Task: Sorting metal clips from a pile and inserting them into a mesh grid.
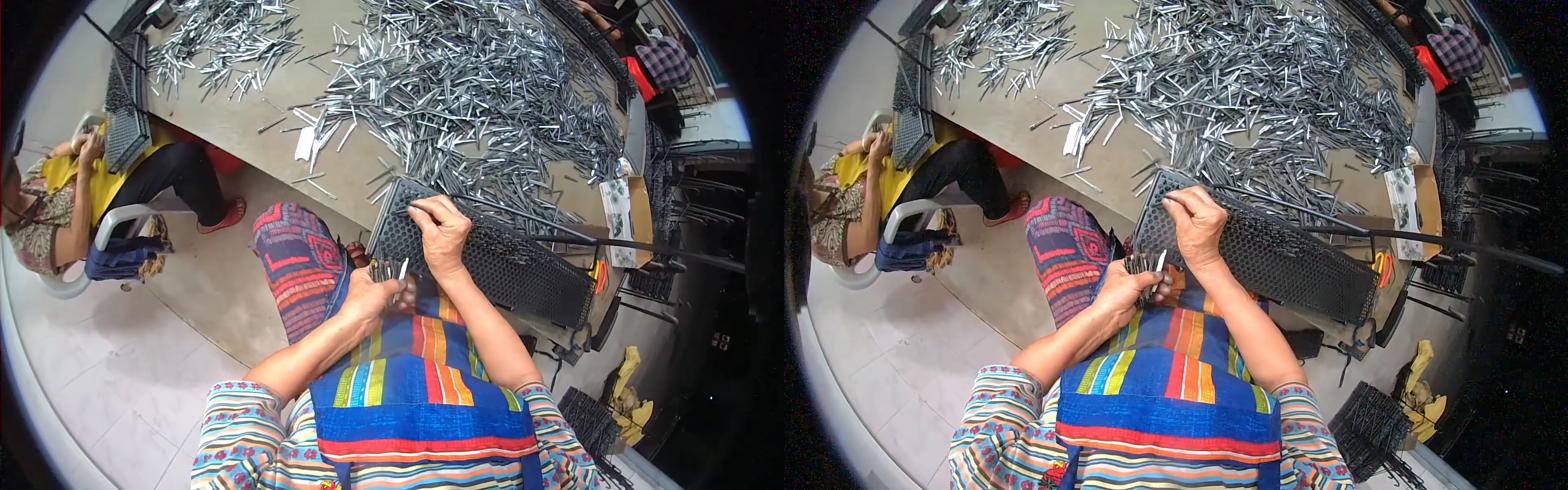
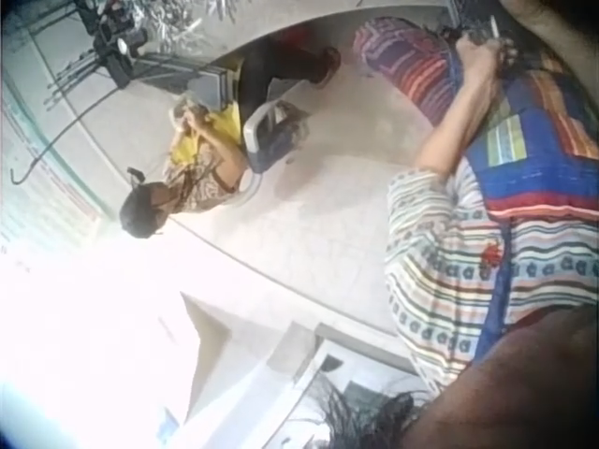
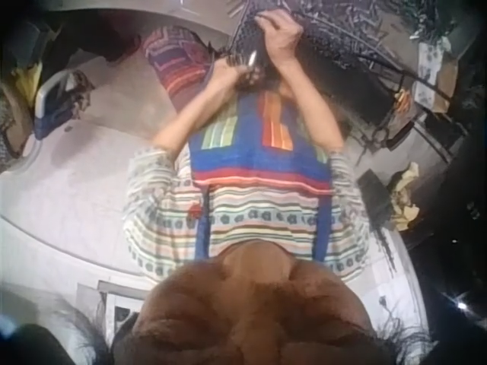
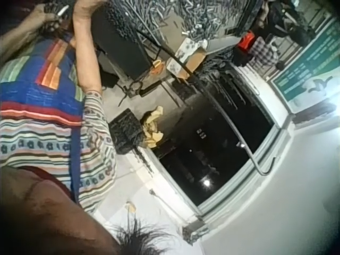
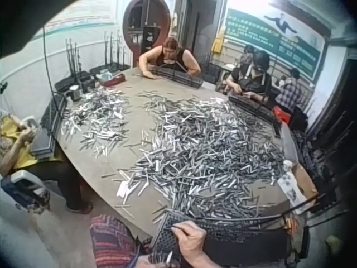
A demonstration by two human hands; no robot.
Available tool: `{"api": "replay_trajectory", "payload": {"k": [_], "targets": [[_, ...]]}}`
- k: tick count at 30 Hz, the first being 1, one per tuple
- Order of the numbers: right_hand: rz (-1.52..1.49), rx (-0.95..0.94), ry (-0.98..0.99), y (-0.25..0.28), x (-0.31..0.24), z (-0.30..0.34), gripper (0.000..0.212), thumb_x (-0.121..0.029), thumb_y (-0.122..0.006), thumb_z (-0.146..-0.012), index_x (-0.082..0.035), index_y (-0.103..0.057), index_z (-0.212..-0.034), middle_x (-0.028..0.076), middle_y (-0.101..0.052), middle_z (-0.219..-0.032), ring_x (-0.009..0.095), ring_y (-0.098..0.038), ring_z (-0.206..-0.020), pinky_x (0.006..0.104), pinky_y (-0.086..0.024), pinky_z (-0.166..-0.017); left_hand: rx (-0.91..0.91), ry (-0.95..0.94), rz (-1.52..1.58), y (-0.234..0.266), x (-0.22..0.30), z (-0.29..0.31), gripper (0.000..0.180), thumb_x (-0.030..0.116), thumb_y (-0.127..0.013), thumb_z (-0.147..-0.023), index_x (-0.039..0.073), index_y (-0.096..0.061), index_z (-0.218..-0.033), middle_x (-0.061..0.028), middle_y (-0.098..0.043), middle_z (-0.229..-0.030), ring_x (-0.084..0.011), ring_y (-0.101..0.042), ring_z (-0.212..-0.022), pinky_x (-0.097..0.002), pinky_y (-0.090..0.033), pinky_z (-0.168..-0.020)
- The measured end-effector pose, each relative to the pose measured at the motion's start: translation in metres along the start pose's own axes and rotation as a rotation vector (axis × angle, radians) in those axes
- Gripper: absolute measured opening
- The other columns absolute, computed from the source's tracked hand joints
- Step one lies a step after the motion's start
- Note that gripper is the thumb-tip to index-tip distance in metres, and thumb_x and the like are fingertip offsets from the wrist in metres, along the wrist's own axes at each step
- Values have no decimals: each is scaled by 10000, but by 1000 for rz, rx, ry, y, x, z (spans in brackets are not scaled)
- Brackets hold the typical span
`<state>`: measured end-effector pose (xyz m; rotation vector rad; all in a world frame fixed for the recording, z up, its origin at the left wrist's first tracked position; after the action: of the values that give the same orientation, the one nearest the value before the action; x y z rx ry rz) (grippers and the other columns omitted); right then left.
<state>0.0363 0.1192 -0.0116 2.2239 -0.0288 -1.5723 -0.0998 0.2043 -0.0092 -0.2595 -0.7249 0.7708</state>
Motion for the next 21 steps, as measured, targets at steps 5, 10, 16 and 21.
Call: {"api": "replay_trajectory", "payload": {"k": [5,10,16,21], "targets": [[115,-14,98,-2,-6,-1,64,30,-702,-739,17,-691,-800,91,-645,-727,161,-615,-640,263,-472,-587,30,-4,21,1,7,3,128,-52,-596,-790,7,-654,-888,-90,-681,-779,-163,-655,-623,-265,-528,-519],[260,-48,183,-5,-7,0,73,12,-705,-732,4,-689,-803,118,-646,-734,228,-637,-642,301,-488,-583,47,3,1,2,7,5,108,-61,-591,-802,-25,-636,-894,-122,-672,-772,-190,-652,-615,-283,-528,-506],[450,-182,194,-10,-17,-4,71,-43,-716,-727,-25,-691,-791,112,-647,-744,269,-645,-659,323,-497,-590,31,12,38,5,4,2,114,-56,-583,-807,-9,-659,-878,-100,-677,-764,-172,-653,-627,-272,-519,-511],[383,-145,164,-12,-11,-2,67,-56,-712,-732,-26,-693,-788,113,-658,-763,277,-651,-674,322,-502,-599,46,15,73,6,7,2,112,-64,-588,-809,-19,-650,-890,-114,-682,-789,-184,-655,-632,-276,-524,-510]]}}
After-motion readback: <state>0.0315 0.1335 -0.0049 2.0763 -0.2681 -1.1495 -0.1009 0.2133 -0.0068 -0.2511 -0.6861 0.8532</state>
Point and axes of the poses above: each hand's wrist, its own z-axis away from the middle knuckle, its own y-axis out of the back of the hand, x = y × z, the point moved 1 cm from there along -z, towards the middle knuckle
